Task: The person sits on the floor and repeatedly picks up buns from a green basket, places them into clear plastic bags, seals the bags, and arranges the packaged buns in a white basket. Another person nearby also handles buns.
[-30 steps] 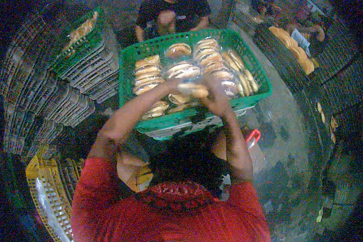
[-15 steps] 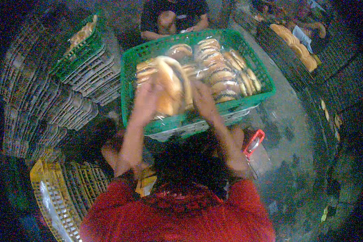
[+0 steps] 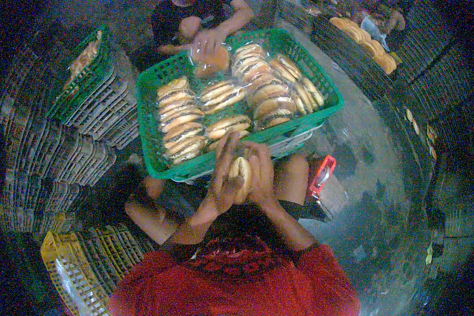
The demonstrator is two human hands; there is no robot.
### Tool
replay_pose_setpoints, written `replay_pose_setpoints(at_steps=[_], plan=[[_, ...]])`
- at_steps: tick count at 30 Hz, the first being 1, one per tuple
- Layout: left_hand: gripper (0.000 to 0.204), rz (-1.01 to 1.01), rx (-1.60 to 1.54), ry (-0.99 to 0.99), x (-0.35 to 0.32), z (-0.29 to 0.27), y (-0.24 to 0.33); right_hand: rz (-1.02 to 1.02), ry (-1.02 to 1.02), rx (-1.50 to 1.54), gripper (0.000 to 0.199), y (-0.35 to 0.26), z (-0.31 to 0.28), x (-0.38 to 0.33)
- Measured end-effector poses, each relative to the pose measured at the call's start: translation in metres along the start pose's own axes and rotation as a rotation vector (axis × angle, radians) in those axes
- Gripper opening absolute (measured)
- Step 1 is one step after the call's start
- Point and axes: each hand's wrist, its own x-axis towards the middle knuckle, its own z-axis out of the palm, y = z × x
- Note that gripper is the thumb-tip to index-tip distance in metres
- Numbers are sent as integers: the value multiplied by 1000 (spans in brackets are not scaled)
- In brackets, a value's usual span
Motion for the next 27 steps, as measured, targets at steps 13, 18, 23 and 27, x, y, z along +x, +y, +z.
replay_pose_setpoints(at_steps=[13, 18, 23, 27], plan=[[111, -478, -853, -60, -9, -21, 3, 304, -70, -188, 30, -40, -48, 13], [108, -306, -938, -271, -5, -29, 6, 298, -100, -349, 25, -37, -51, 19], [57, -422, -730, 14, -8, -25, 4, 339, -112, 5, 33, -35, -35, 8], [50, -330, -776, -60, -8, -26, -5, 638, -154, 621, 31, -21, -27, -4]])
